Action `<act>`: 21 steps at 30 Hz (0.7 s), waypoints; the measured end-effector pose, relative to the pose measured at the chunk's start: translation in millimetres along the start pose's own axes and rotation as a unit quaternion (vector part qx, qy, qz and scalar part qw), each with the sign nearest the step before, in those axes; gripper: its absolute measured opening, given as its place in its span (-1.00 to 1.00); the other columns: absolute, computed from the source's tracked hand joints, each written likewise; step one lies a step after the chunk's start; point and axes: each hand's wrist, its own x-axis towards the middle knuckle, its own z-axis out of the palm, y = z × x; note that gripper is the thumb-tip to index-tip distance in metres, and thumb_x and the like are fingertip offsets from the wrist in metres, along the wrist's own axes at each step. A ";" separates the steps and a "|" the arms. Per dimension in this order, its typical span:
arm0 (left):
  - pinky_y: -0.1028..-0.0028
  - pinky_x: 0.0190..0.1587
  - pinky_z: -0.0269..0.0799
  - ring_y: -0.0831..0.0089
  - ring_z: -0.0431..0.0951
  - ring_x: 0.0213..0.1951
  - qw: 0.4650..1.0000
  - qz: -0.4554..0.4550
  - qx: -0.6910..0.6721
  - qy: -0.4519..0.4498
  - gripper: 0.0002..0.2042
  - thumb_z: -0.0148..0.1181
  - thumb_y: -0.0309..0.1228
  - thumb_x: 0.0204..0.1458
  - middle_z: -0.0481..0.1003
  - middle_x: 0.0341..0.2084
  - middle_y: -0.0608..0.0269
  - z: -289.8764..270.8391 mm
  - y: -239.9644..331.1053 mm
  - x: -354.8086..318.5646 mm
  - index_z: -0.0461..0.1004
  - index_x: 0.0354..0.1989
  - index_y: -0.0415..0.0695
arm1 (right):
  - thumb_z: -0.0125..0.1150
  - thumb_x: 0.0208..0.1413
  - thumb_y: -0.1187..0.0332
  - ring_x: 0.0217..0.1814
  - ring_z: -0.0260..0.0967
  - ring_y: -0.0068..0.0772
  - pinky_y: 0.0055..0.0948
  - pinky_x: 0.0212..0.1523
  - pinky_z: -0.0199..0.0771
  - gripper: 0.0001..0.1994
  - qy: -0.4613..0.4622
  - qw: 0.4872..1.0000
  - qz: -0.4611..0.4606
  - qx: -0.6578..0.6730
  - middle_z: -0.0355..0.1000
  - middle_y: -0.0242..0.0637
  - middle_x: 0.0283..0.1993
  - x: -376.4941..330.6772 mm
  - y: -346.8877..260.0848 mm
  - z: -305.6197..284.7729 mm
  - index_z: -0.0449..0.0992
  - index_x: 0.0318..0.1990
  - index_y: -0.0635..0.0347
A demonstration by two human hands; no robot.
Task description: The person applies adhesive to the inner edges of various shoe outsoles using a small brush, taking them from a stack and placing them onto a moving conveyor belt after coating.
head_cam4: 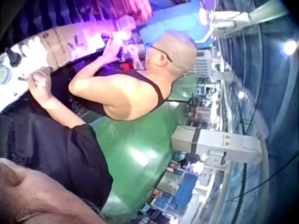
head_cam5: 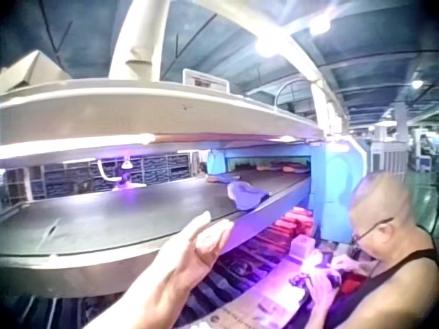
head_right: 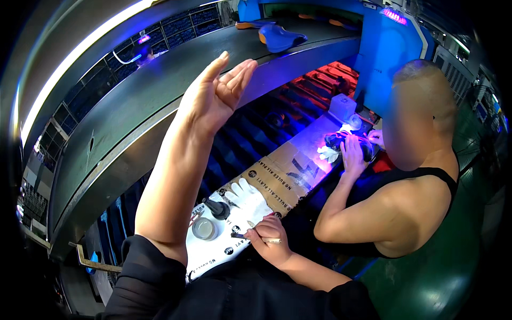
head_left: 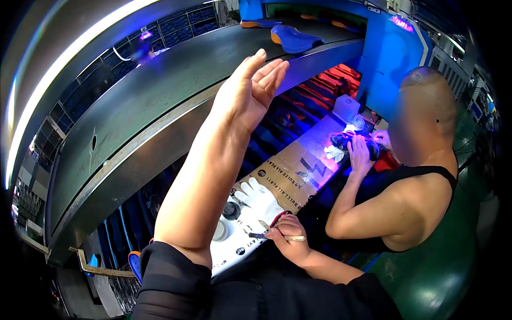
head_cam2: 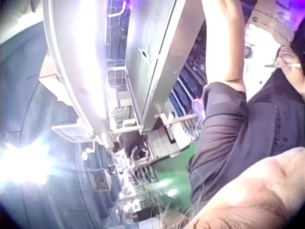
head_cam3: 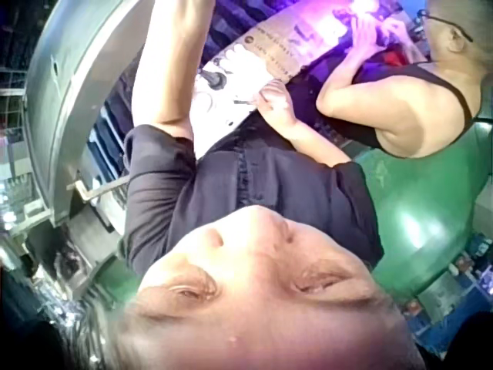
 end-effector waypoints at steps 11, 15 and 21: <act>0.51 -0.11 0.44 0.41 0.54 -0.22 0.814 0.016 0.524 0.251 -0.67 0.12 -0.45 0.10 0.52 -0.28 0.11 -231.4 1.6 -235.2 0.37 0.04 -0.27 | 0.14 0.10 0.41 -0.45 0.40 -0.25 -0.32 -0.22 0.31 -0.80 -0.011 0.998 0.037 0.047 0.47 -0.35 -0.55 -3.9 24.3 9.7 0.54 -0.56 0.14; 0.36 -0.05 0.39 0.18 0.45 -0.10 0.481 0.011 0.800 0.358 -0.60 0.14 -0.55 -0.10 0.43 -0.14 -0.03 -332.7 18.9 -387.4 0.37 0.00 -0.28 | 0.14 0.11 0.40 -0.47 0.37 -0.22 -0.31 -0.27 0.30 -0.79 -0.005 0.997 0.040 0.061 0.45 -0.33 -0.57 -5.0 26.9 31.3 0.53 -0.57 0.15; 0.11 -0.23 0.44 -0.09 0.52 -0.37 0.363 -0.223 0.840 0.337 -0.60 0.09 -0.44 -0.15 0.51 -0.45 -0.12 -391.2 -9.0 -494.0 0.39 -0.07 -0.31 | 0.11 0.14 0.34 -0.49 0.35 -0.19 -0.30 -0.33 0.29 -0.73 -0.046 0.994 0.029 0.099 0.40 -0.25 -0.62 4.3 9.1 62.1 0.52 -0.59 0.20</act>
